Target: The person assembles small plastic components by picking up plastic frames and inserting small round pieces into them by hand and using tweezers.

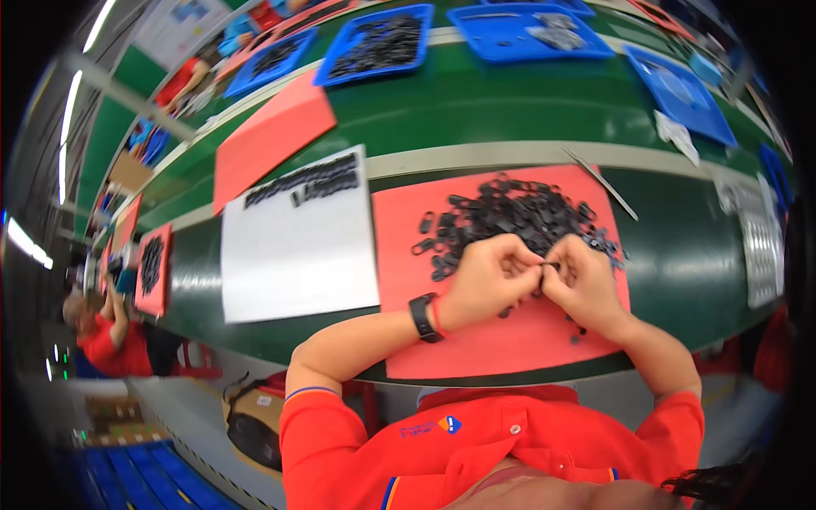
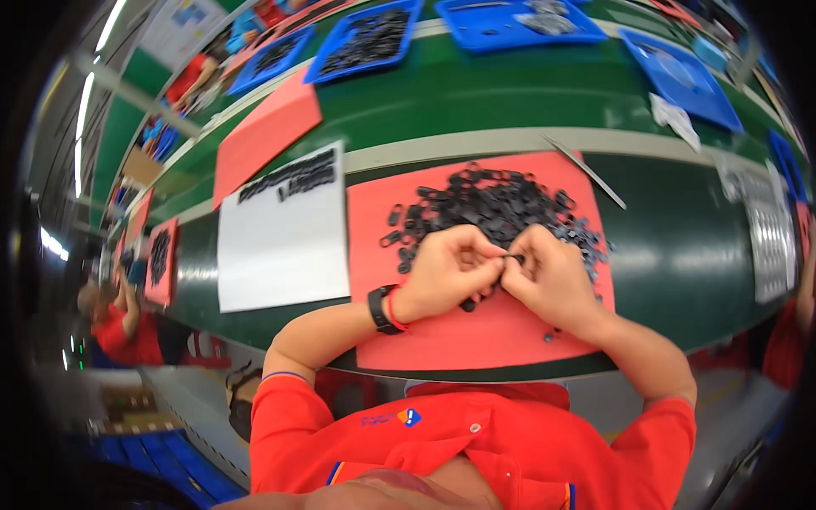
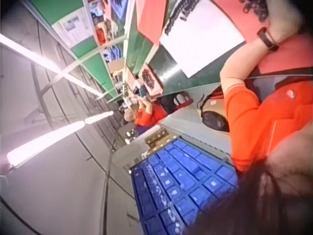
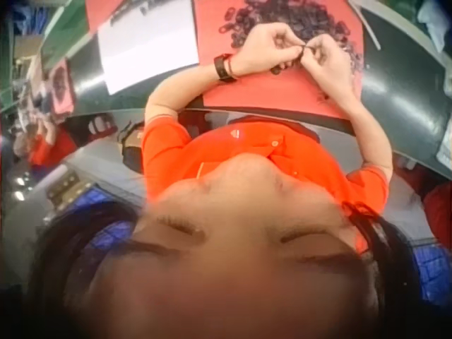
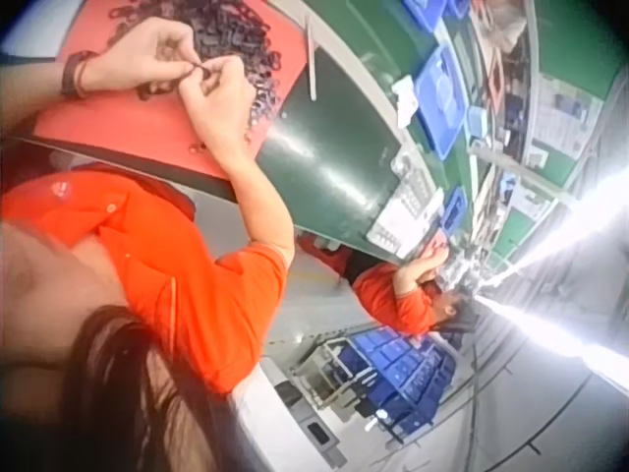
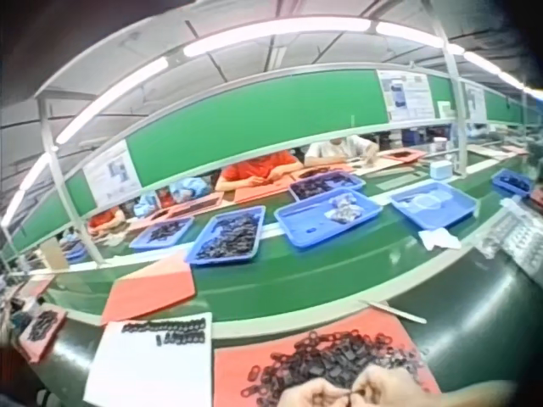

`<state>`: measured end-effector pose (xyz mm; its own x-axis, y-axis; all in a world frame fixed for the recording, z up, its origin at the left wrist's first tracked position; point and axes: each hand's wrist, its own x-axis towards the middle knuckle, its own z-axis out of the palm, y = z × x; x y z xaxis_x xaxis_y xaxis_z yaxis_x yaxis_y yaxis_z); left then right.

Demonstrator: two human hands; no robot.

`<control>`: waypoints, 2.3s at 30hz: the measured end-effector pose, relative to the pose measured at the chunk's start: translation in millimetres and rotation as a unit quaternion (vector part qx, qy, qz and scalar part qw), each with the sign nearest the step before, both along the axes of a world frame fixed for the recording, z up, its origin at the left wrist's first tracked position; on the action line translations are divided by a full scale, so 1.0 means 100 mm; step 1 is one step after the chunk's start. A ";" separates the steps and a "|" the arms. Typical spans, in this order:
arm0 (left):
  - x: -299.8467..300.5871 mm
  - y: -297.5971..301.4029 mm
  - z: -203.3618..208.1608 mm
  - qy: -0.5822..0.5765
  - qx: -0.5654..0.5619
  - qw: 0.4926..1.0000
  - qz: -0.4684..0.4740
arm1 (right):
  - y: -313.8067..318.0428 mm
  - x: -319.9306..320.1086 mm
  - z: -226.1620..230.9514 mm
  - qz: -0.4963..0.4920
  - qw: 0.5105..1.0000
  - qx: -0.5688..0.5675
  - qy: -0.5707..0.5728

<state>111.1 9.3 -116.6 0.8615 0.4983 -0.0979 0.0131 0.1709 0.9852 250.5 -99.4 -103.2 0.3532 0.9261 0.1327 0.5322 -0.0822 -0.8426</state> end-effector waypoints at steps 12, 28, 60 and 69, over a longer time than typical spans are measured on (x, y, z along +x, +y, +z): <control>-0.08 0.22 0.21 -0.071 0.249 0.961 0.094 | -0.04 0.00 0.00 0.020 0.985 0.067 0.154; -1.97 2.08 0.36 0.238 0.446 0.777 0.374 | -0.06 0.02 -0.02 0.076 0.996 0.044 0.017; -2.23 1.77 -0.17 0.368 0.600 0.685 0.186 | -0.02 -0.03 -0.04 0.147 0.982 0.077 -0.086; -2.19 1.83 -0.21 0.328 0.666 0.641 0.196 | -0.06 0.00 -0.03 0.138 0.979 0.120 -0.083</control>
<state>-107.4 192.5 -137.2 0.6357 0.6818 0.3619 0.7125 -0.6987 0.0649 250.8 -105.1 -106.5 0.0479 0.9180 0.3936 0.6381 0.2750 -0.7192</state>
